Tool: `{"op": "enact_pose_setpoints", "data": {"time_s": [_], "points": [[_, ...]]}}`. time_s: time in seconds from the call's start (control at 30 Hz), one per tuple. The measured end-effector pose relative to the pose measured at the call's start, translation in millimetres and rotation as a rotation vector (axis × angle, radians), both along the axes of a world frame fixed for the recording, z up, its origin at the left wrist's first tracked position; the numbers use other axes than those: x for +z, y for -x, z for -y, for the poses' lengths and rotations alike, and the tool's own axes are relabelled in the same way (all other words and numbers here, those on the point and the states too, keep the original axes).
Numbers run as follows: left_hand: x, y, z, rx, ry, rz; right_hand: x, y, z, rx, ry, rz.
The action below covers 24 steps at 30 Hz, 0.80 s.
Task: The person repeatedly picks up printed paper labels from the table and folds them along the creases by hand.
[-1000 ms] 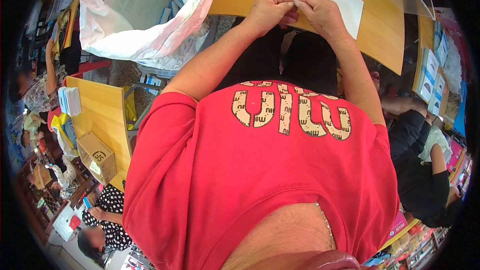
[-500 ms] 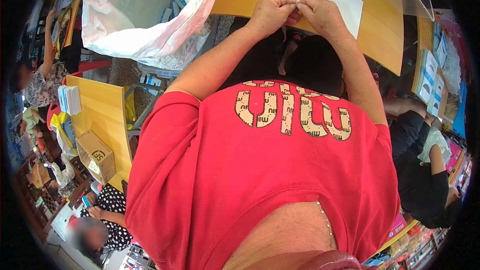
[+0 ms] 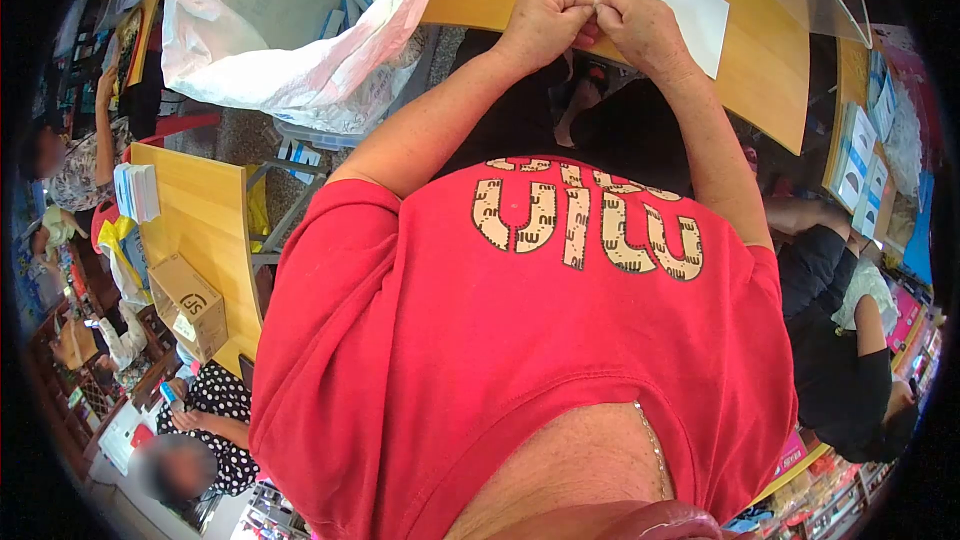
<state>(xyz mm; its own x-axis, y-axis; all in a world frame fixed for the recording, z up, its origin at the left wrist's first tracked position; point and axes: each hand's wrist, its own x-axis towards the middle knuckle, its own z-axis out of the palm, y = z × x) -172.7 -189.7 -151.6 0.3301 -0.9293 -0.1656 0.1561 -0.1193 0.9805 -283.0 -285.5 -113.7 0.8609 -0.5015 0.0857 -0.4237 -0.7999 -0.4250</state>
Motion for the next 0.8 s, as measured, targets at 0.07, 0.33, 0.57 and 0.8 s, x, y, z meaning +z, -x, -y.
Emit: {"op": "enact_pose_setpoints", "data": {"time_s": [0.07, 0.33, 0.57, 0.8], "points": [[2.7, -0.3, 0.0, -0.001, -0.007, -0.029, -0.5, 1.7, 1.0, -0.018, -0.038, 0.018], [4.5, 3.7, -1.9, 0.016, 0.004, 0.059, -2.5, 2.0, -1.6, -0.024, -0.022, 0.079], [4.4, -2.4, 0.5, -0.001, -0.028, -0.133, -4.6, 7.0, 4.1, -0.135, -0.259, 0.133], [13.0, -1.3, 3.3, 0.012, -0.108, -0.179, 1.6, 14.7, 10.4, -0.203, -0.306, 0.207]]}}
